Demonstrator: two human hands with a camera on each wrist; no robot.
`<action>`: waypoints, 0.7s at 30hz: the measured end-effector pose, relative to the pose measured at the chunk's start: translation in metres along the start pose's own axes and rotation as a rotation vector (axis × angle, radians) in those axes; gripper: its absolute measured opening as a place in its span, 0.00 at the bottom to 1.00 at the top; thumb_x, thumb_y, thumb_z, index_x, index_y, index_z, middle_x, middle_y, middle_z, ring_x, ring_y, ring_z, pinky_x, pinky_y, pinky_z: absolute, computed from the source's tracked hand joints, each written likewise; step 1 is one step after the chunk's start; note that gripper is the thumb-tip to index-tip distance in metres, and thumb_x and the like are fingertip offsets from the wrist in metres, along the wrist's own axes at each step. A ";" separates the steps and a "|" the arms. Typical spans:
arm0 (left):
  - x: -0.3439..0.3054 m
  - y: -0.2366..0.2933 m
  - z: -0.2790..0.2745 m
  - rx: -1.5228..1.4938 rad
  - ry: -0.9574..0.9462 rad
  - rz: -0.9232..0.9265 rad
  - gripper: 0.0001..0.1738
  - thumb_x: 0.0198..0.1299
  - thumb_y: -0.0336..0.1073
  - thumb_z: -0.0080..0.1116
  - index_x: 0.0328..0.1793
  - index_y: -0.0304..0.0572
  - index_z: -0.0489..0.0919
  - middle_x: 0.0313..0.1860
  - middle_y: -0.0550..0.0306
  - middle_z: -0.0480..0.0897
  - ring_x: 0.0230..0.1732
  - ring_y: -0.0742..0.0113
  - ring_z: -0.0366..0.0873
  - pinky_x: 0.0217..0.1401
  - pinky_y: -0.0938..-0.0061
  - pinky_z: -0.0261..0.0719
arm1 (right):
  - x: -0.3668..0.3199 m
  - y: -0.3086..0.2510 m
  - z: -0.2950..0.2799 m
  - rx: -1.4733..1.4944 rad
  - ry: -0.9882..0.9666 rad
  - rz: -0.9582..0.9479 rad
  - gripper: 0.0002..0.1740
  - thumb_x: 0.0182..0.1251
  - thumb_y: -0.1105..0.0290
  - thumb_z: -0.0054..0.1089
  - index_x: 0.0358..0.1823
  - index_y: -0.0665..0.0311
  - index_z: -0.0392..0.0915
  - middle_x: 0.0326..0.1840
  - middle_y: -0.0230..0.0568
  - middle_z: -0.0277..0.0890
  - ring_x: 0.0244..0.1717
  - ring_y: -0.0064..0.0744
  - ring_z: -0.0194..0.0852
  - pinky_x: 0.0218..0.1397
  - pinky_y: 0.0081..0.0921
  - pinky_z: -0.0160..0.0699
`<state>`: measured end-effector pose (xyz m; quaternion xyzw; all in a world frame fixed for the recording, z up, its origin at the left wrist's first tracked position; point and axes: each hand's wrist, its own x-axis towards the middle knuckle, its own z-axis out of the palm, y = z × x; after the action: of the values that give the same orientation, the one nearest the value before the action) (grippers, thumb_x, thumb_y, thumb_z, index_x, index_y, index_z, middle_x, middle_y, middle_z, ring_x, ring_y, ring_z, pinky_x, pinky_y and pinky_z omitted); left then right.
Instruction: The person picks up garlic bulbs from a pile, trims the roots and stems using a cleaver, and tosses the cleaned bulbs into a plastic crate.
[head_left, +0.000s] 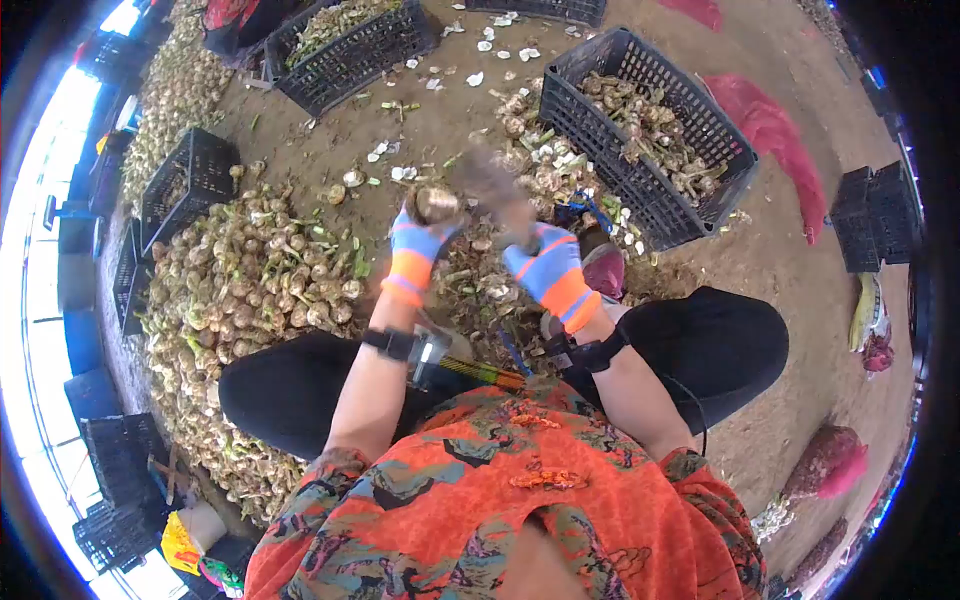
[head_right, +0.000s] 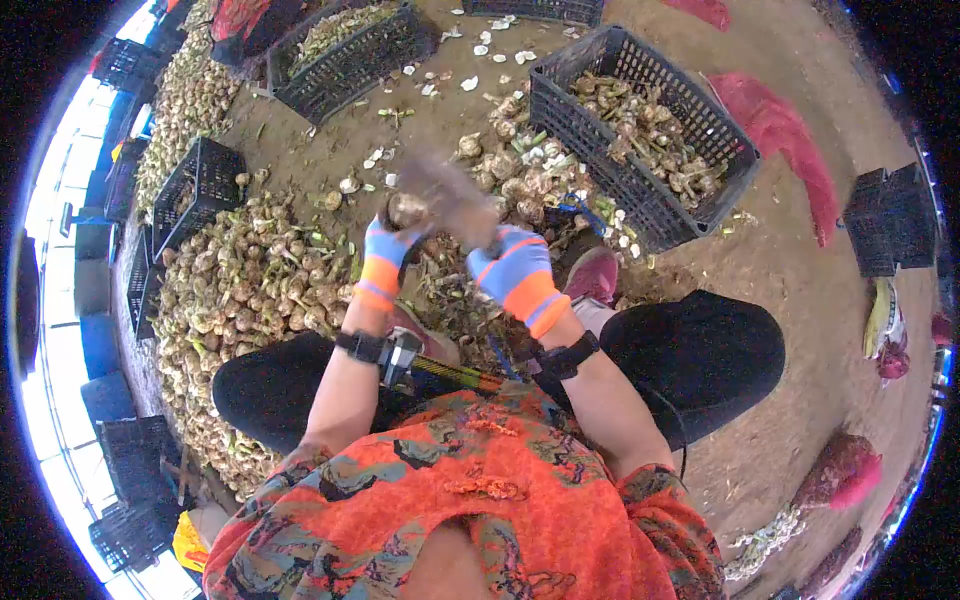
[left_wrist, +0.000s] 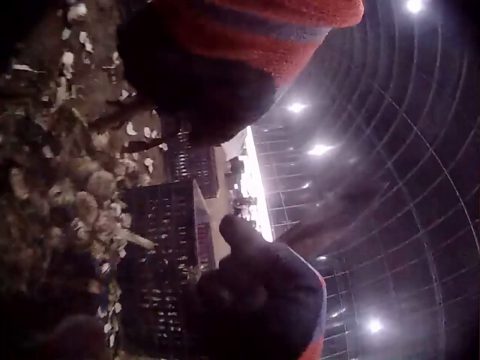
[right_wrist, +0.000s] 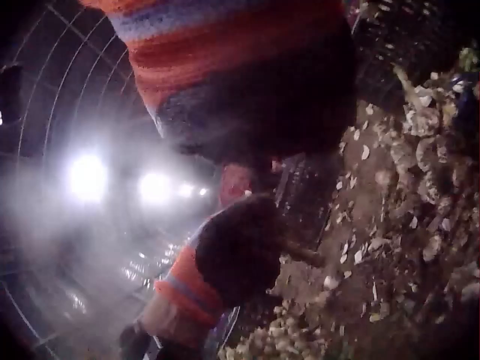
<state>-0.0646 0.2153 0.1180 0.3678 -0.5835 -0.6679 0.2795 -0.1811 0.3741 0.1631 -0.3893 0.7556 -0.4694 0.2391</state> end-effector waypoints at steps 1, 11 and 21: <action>0.020 -0.004 0.011 0.087 0.091 -0.014 0.22 0.44 0.27 0.63 0.48 0.37 0.70 0.44 0.58 0.76 0.45 0.70 0.72 0.47 0.75 0.72 | 0.003 0.004 -0.004 0.422 0.124 0.157 0.05 0.48 0.74 0.55 0.28 0.67 0.76 0.24 0.31 0.75 0.25 0.20 0.69 0.28 0.18 0.67; 0.142 -0.064 0.065 1.027 -0.141 0.024 0.29 0.42 0.47 0.60 0.51 0.39 0.71 0.43 0.42 0.77 0.44 0.49 0.75 0.47 0.67 0.73 | 0.021 0.020 -0.072 1.060 0.548 0.296 0.09 0.53 0.76 0.48 0.33 0.73 0.76 0.13 0.32 0.67 0.10 0.17 0.58 0.10 0.14 0.48; 0.143 -0.126 0.066 1.074 -0.099 -0.119 0.34 0.34 0.44 0.68 0.52 0.44 0.71 0.48 0.46 0.75 0.45 0.54 0.75 0.49 0.68 0.72 | 0.026 0.018 -0.068 0.922 0.353 0.432 0.11 0.54 0.76 0.49 0.37 0.73 0.75 0.17 0.35 0.68 0.15 0.20 0.61 0.14 0.16 0.58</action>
<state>-0.1936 0.1589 -0.0270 0.4595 -0.8333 -0.3070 -0.0136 -0.2520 0.3931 0.1767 0.0054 0.5630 -0.7508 0.3455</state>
